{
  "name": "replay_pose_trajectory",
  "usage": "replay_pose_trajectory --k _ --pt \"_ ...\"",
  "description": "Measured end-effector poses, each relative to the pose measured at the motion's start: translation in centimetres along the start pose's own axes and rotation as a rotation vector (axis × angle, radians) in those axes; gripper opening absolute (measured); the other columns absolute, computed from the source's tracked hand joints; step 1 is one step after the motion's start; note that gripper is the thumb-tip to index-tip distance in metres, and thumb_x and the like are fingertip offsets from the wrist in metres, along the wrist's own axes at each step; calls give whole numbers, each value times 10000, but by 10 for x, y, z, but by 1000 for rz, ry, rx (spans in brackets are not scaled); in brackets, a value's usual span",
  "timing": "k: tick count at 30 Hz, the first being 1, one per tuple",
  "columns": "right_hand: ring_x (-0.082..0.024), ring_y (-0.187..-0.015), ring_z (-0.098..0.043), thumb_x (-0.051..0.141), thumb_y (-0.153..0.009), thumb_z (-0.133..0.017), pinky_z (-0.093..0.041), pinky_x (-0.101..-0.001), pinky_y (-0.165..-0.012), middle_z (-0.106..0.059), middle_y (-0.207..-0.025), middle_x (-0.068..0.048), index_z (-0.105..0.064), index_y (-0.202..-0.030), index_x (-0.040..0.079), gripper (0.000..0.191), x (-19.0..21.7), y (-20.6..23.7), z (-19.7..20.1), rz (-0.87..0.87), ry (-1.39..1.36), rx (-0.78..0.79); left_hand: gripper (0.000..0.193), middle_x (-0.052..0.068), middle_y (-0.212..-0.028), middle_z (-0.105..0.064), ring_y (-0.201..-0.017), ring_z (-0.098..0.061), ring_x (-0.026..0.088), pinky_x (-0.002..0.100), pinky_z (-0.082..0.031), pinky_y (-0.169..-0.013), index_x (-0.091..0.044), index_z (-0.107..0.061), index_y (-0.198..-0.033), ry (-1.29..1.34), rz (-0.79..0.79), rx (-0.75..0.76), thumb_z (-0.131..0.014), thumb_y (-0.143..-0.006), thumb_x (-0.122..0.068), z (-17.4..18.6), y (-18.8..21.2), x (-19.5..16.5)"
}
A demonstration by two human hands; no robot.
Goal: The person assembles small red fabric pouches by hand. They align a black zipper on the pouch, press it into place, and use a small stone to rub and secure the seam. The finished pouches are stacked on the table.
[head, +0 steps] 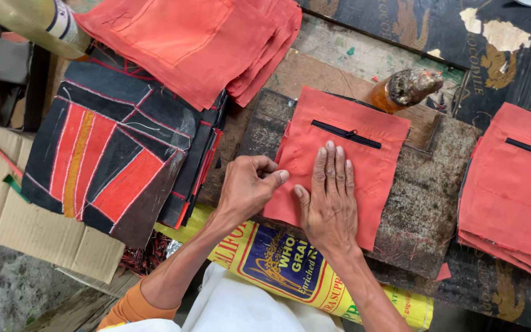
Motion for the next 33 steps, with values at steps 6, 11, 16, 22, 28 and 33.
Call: replay_pose_trajectory --k 6,11,16,22,28,33 --pt "-399 -1552 -147 457 -997 -472 -102 -536 -1249 -185 -1655 -267 -228 -1566 -74 816 6 -2 1 5 73 16 290 175 -611 -657 -531 -670 149 355 -507 -521 27 -735 -816 -83 -131 6 -760 -851 -259 0 -12 -17" --pt "-379 -1555 -178 407 -1011 -466 -116 -523 -1256 -223 -1657 -253 -260 -1563 -75 761 7 0 2 30 52 5 321 199 -580 -613 -519 -663 198 378 -492 -508 21 -734 -766 -115 -143 -62 -724 -892 -274 1 -27 -26" --pt "-309 -1553 -298 295 -1086 -442 -208 -453 -1281 -359 -1645 -161 -404 -1550 1 551 -2 -12 2 -68 -56 -58 291 186 -536 -616 -478 -671 206 376 -483 -484 18 -730 -752 -77 -93 -69 -712 -870 -247 1 -29 -20" --pt "-350 -1547 -270 253 -1043 -474 -181 -502 -1265 -335 -1649 -192 -406 -1538 -26 572 2 -41 -8 123 34 -59 270 192 -556 -603 -479 -675 200 383 -485 -483 21 -717 -775 -59 -124 -62 -699 -886 -224 5 -24 -22" --pt "-348 -1553 -230 270 -1030 -440 -154 -518 -1262 -305 -1662 -167 -373 -1566 2 603 9 -42 -6 129 75 -28 306 200 -510 -583 -463 -655 217 386 -485 -495 55 -723 -735 -157 -39 91 -773 -834 -231 12 13 -13" --pt "-335 -1562 -227 265 -1040 -432 -143 -512 -1273 -297 -1676 -134 -364 -1584 29 596 10 -43 -4 123 62 -25 297 106 -523 -610 -518 -708 145 331 -562 -458 72 -695 -767 98 105 123 -713 -902 -192 12 30 -1"
Point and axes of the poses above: each hand's wrist, its own y-axis away from the middle knuckle, its own z-axis out of the back of the hand, x = y × z, the point moved 5 cm from there along -y, towards the middle knuckle
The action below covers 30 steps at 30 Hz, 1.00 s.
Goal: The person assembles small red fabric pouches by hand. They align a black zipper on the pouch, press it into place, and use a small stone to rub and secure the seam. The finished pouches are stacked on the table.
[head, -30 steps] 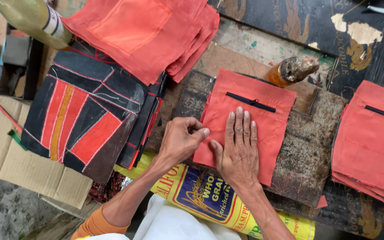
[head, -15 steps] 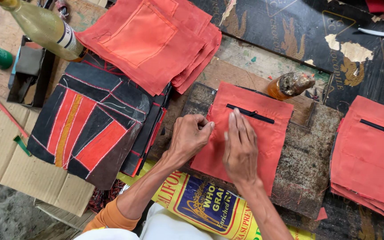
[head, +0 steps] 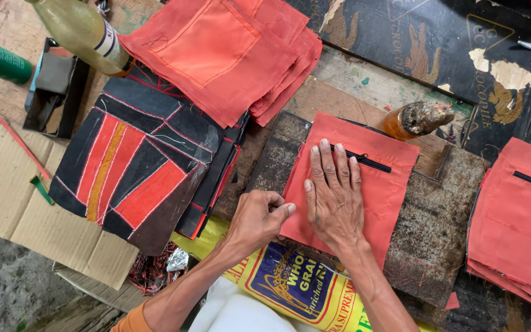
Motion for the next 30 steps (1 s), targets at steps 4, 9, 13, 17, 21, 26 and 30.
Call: replay_pose_trajectory --k 4,9,13,17,21,26,30 --pt "-334 -1560 -228 270 -1035 -438 -144 -509 -1270 -296 -1676 -130 -360 -1586 37 603 0 0 -1 0 12 6 303 87 -521 -614 -514 -718 139 323 -580 -450 77 -691 -752 35 31 9 -711 -907 -182 -1 -3 3" --pt "-324 -1563 -245 276 -1054 -446 -161 -502 -1280 -326 -1663 -112 -411 -1566 55 559 5 0 -2 65 -22 9 293 100 -512 -622 -514 -724 143 320 -567 -452 71 -701 -763 19 0 8 -710 -904 -185 1 -2 0" --pt "-321 -1563 -254 261 -1055 -448 -165 -510 -1282 -335 -1659 -121 -433 -1547 27 545 6 -1 -2 85 -57 30 308 104 -524 -645 -513 -739 146 316 -565 -451 71 -700 -763 -14 -11 6 -702 -912 -198 5 3 2" --pt "-333 -1561 -226 261 -1041 -454 -147 -510 -1273 -317 -1665 -131 -420 -1549 29 559 9 -1 -1 96 -48 41 249 79 -592 -714 -511 -722 131 290 -554 -474 33 -743 -827 -32 137 93 -718 -893 -207 7 12 14" --pt "-321 -1570 -200 252 -1030 -449 -124 -514 -1275 -283 -1679 -132 -386 -1569 30 587 16 1 -3 45 -24 53 255 66 -631 -733 -508 -698 109 281 -542 -464 17 -746 -849 21 206 116 -705 -908 -227 9 17 22" --pt "-317 -1576 -187 258 -1022 -447 -111 -514 -1279 -261 -1690 -127 -351 -1589 34 617 19 1 -7 0 -13 59 283 63 -605 -711 -488 -688 113 288 -536 -452 21 -727 -815 -11 197 136 -676 -938 -229 11 13 26" --pt "-325 -1575 -188 290 -1018 -462 -110 -516 -1280 -265 -1686 -135 -349 -1589 29 638 17 1 -5 11 -27 51 292 59 -578 -693 -465 -664 115 301 -524 -442 22 -716 -786 21 196 120 -681 -936 -226 12 13 27"
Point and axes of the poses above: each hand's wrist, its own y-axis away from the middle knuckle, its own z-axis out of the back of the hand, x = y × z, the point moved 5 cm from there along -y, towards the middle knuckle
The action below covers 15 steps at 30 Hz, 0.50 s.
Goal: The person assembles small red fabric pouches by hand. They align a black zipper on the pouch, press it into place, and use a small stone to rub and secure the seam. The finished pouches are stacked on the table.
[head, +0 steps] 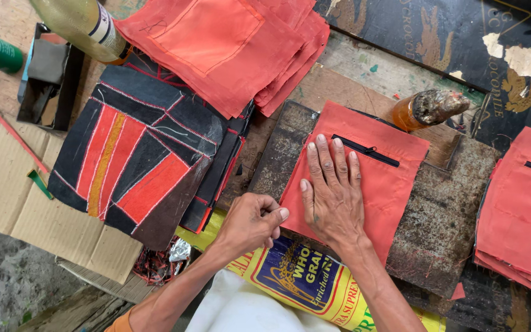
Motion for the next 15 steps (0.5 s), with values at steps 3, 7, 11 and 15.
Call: replay_pose_trajectory --k 3,7,11,15 --pt "-327 -1567 -207 289 -1007 -480 -120 -515 -1274 -283 -1679 -128 -356 -1587 40 643 1 0 1 -4 -9 2 292 100 -525 -628 -435 -619 144 333 -476 -446 23 -721 -774 -175 -142 -108 -699 -926 -225 3 4 -7" --pt "-316 -1555 -238 259 -979 -508 -136 -525 -1265 -311 -1667 -106 -374 -1581 72 645 6 -2 -3 -45 5 -16 305 97 -487 -612 -435 -631 132 333 -486 -456 24 -704 -751 -161 -145 -109 -686 -919 -231 4 6 -9" --pt "-298 -1576 -247 260 -1005 -525 -145 -526 -1282 -328 -1679 -73 -396 -1587 109 615 9 -3 -7 -109 73 -50 332 77 -495 -632 -433 -627 124 326 -498 -440 20 -686 -743 -75 -50 -32 -652 -942 -244 5 4 -7" --pt "-333 -1556 -230 395 -985 -566 -127 -567 -1254 -315 -1664 -106 -392 -1577 91 688 10 -2 -8 -101 36 -50 335 67 -492 -631 -419 -625 120 323 -496 -424 13 -683 -745 -36 -29 -15 -646 -945 -252 5 5 -7"
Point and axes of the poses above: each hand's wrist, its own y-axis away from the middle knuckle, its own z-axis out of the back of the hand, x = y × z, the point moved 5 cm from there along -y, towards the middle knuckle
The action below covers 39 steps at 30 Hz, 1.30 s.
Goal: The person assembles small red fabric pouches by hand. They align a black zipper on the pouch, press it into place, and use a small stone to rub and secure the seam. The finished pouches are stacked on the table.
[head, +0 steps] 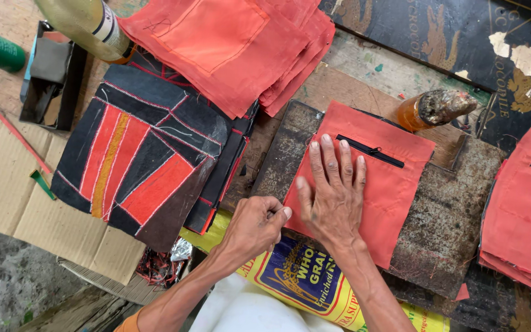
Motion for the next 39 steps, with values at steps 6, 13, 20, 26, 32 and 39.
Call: replay_pose_trajectory --k 6,13,20,26,32,39 --pt "-355 -1557 -207 470 -965 -580 -117 -596 -1247 -275 -1678 -131 -369 -1587 65 772 1 1 1 7 -11 19 307 58 -506 -640 -446 -611 92 308 -483 -435 19 -698 -742 -11 -36 -14 -681 -921 -230 2 1 4" --pt "-369 -1569 -186 475 -981 -568 -109 -598 -1253 -251 -1690 -142 -354 -1591 42 779 3 -2 -2 15 19 60 272 127 -486 -599 -409 -560 151 366 -441 -440 24 -714 -743 -151 -193 -105 -699 -883 -209 9 0 5" --pt "-381 -1561 -158 513 -965 -565 -87 -610 -1243 -222 -1682 -178 -311 -1582 -12 849 6 -3 -2 49 -25 52 263 154 -467 -574 -392 -567 201 401 -431 -444 13 -725 -740 -206 -175 -63 -702 -860 -220 12 -4 8" --pt "-368 -1602 -144 507 -1000 -564 -92 -553 -1297 -199 -1705 -221 -272 -1605 -59 879 7 -2 -8 72 -21 86 256 147 -484 -607 -409 -615 215 391 -467 -458 9 -719 -735 -193 -191 -24 -701 -849 -219 14 -8 11" --pt "-375 -1567 -142 509 -943 -577 -84 -565 -1261 -207 -1665 -249 -254 -1571 -82 920 12 -6 -2 95 -30 97 283 218 -535 -608 -501 -644 368 473 -496 -524 -2 -717 -698 -343 -344 -154 -708 -864 -231 11 -5 8" --pt "-417 -1564 -126 392 -930 -587 -73 -545 -1268 -191 -1649 -304 -244 -1547 -122 873 51 20 -1 82 -77 112 281 186 -608 -656 -605 -668 397 510 -510 -546 -32 -692 -734 -550 -330 -243 -720 -912 -248 21 48 7"
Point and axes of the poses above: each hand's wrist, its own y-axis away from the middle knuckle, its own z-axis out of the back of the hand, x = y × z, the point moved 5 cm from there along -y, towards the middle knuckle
